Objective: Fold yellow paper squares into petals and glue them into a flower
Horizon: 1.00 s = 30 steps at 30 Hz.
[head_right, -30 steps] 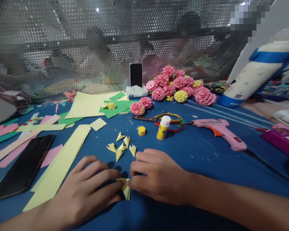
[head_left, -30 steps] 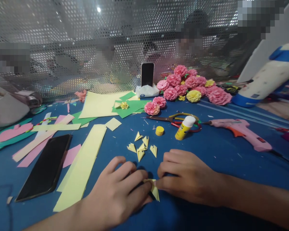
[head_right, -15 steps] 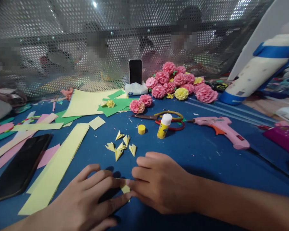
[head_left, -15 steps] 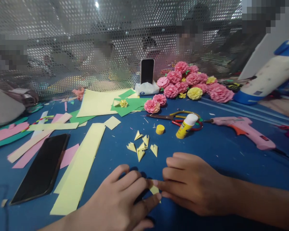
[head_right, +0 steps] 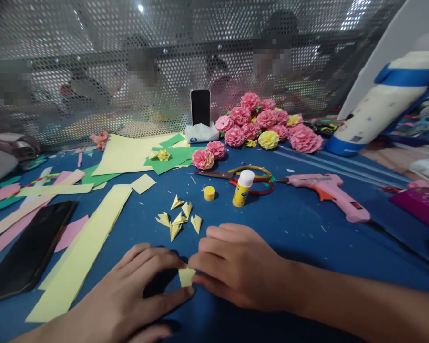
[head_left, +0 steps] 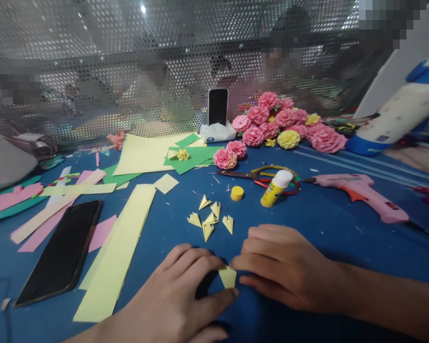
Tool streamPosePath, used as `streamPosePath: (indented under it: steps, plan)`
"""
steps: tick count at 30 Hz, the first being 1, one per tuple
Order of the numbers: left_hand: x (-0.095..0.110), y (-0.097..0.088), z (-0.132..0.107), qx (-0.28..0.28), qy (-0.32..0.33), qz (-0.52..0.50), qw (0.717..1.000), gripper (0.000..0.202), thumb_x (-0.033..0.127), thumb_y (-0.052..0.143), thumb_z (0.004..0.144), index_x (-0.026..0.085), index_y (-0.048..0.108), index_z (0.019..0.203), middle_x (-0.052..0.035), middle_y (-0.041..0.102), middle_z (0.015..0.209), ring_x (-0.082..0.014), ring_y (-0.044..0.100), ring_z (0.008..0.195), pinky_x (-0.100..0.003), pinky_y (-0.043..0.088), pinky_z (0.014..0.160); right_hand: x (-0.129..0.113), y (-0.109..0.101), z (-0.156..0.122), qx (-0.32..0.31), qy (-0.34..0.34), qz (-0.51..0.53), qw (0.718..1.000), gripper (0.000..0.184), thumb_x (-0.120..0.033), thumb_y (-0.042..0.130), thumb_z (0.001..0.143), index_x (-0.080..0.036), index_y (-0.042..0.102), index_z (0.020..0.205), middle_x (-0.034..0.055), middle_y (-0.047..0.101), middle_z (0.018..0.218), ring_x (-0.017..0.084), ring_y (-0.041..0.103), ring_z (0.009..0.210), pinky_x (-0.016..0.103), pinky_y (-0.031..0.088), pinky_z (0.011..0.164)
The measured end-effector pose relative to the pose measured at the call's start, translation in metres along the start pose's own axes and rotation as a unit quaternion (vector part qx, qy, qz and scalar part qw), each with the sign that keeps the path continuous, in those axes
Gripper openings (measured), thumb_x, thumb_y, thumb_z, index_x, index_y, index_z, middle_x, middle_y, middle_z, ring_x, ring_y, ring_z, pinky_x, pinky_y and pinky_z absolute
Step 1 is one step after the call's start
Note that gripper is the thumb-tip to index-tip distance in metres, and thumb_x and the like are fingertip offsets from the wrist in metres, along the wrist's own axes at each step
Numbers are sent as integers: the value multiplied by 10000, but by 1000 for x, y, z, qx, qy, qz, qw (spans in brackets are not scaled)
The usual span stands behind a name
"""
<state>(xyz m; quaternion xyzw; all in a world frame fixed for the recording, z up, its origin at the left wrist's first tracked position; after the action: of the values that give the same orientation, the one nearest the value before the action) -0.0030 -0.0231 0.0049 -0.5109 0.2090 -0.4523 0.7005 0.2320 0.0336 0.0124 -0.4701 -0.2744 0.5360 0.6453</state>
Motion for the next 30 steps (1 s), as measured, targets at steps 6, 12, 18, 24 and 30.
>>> streamPosePath:
  steps: [6, 12, 18, 24, 30]
  plan:
    - [3, -5, 4, 7, -13, -27, 1000, 344, 366, 403, 1066, 175, 662, 1190, -126, 626, 1181, -221, 620, 1069, -335, 532, 903, -3, 4, -4, -21, 15, 48, 998, 372, -438, 320, 1093, -195, 599, 1054, 21, 694, 906, 185, 547, 821, 338, 335, 744]
    - [1, 0, -1, 19, -21, -72, 997, 346, 220, 310, 1082, 139, 594, 1263, -120, 668, 1125, -182, 660, 955, -273, 564, 833, 1, 6, -4, -33, -2, 75, 997, 365, -496, 377, 1068, -194, 579, 1091, 14, 683, 957, 172, 516, 799, 327, 332, 744]
    - [2, 9, -1, 35, -66, -125, 989, 294, 206, 313, 1087, 151, 603, 1089, -86, 691, 1036, -150, 662, 886, -237, 556, 792, -9, 6, -1, -17, -10, 68, 998, 336, -418, 362, 1088, -194, 608, 1035, 10, 663, 870, 168, 499, 757, 329, 325, 715]
    - [8, 4, 4, 63, -17, -104, 992, 337, 186, 278, 1091, 127, 602, 1020, -80, 707, 949, -137, 672, 828, -225, 569, 760, -4, -1, 2, -31, -87, 8, 996, 321, -210, 367, 1075, -190, 580, 835, -17, 606, 745, 151, 407, 622, 339, 244, 593]
    - [13, -7, 4, 22, 93, 6, 995, 278, 120, 416, 1058, 136, 691, 1022, -37, 760, 1056, -153, 719, 1003, -284, 525, 1036, 9, -8, 1, -67, -166, -45, 983, 309, -92, 392, 1041, -176, 639, 877, 1, 657, 804, 151, 509, 705, 336, 273, 574]
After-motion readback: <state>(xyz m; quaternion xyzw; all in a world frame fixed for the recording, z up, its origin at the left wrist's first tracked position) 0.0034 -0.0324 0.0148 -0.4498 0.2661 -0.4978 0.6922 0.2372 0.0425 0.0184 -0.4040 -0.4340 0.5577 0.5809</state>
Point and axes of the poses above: each hand's wrist, its own z-axis towards the middle knuckle, its own y-axis out of the palm, x = y × z, the point moved 1 cm from there along z, towards the middle knuckle
